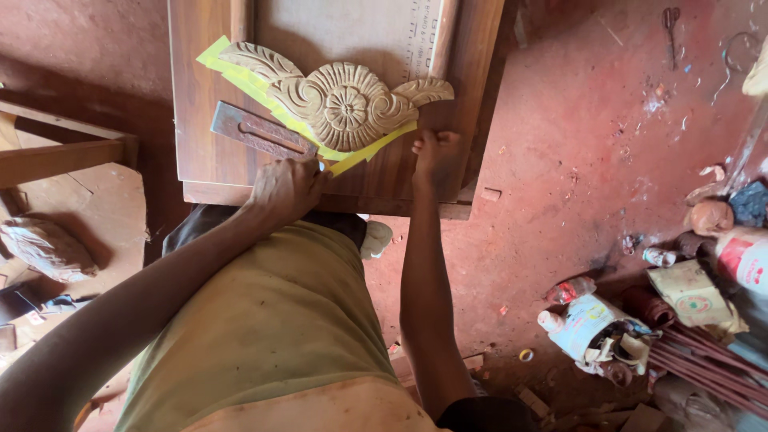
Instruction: The person applies yellow masking tape to a wooden surface around a carved floral design. They use a metal scraper to press the tape firmly into the grooves of the carving and smooth it against the wood.
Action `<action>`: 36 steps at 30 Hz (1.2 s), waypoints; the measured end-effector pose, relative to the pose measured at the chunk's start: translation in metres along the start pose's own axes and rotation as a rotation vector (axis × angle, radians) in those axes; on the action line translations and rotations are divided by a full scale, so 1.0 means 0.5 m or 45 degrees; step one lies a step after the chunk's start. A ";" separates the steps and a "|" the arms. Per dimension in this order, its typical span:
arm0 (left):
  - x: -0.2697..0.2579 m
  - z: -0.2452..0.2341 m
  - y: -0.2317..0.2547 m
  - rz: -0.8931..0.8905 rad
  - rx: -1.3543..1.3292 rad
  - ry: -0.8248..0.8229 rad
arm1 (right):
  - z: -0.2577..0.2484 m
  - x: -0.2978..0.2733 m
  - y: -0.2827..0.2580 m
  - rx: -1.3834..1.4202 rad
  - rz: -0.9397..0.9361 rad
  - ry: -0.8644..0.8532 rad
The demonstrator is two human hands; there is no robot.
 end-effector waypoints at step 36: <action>-0.046 0.124 -0.028 0.129 -0.418 -0.222 | -0.037 -0.225 -0.341 -0.674 -0.226 -0.536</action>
Point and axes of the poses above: each hand's wrist, its own x-axis towards the middle knuckle, its own z-axis out of the palm, y = z × x, the point moved 9 cm from there along x, towards the middle knuckle, and after that the axes turned 14 degrees about z, right-handed, at the moved point
